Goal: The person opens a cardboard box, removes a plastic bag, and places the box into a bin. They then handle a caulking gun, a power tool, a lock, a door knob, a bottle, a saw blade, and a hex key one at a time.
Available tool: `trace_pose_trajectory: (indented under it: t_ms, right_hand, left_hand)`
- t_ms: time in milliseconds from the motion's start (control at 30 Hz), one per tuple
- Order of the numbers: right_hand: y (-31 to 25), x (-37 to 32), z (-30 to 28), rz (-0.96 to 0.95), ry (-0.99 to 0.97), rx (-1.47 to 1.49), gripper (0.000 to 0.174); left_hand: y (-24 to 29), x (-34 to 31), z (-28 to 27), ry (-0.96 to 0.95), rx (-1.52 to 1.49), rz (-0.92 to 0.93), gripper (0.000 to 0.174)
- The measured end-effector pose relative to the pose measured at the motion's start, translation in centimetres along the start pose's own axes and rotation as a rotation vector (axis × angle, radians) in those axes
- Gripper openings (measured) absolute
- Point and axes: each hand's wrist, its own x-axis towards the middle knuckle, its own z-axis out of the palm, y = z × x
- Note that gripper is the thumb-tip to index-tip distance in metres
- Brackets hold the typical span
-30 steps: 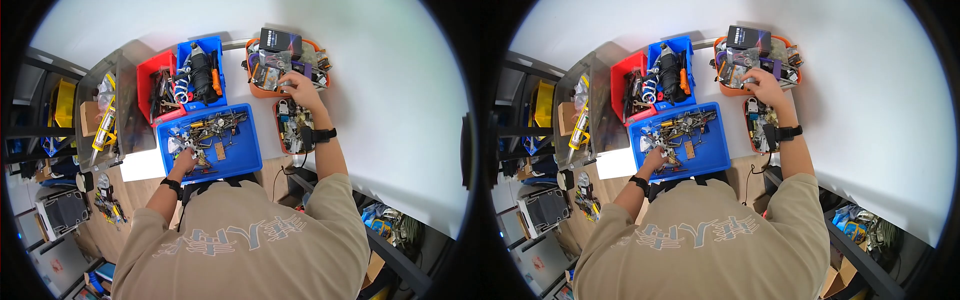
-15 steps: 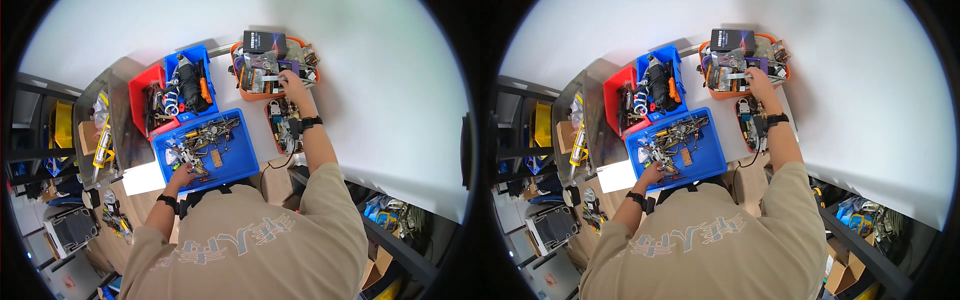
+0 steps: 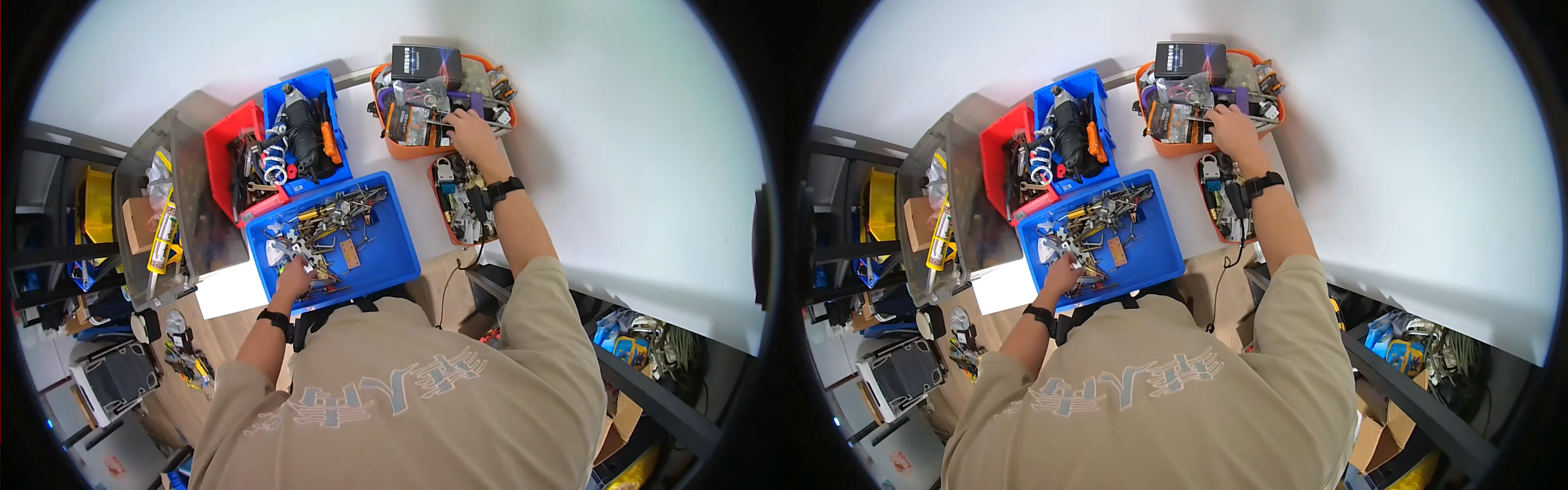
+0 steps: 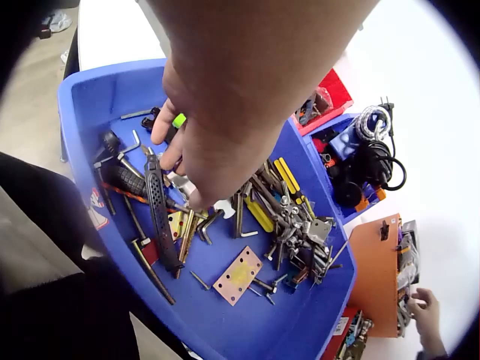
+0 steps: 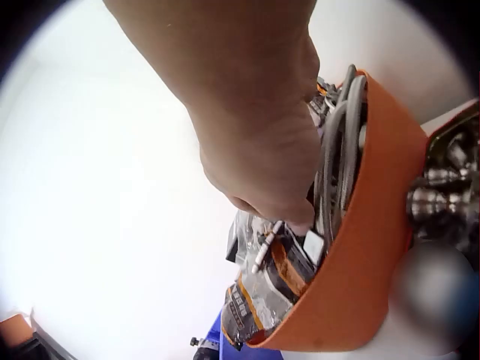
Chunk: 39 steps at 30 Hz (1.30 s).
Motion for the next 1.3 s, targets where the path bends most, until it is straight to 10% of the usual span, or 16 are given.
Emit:
trace_pose_trajectory:
  t_ms: [300, 400, 533, 833, 1300]
  right_hand:
    - [1.7, -0.6, -3.1, 0.33, -0.361, 0.022, 0.025]
    - [0.4, -0.5, -2.8, 0.112, -0.188, -0.343, 0.017]
    - [-0.8, -1.0, -1.7, -0.113, -0.115, 0.064, 0.016]
    - [-1.2, -2.7, -1.2, 0.003, 0.009, 0.107, 0.029]
    - [-28.2, -5.4, -7.1, -0.343, -0.162, 0.935, 0.039]
  left_hand:
    - [-0.8, 1.1, 1.4, 0.063, -0.06, -0.087, 0.045]
    - [-2.5, 2.3, 2.9, 0.199, -0.29, -0.059, 0.042]
    - [-1.6, 2.3, 2.7, 0.235, -0.446, -0.185, 0.042]
    - [-1.8, 1.7, 1.1, 0.059, -1.011, -0.356, 0.045]
    - [4.0, -10.0, -13.4, -0.501, -1.368, 0.386, 0.035]
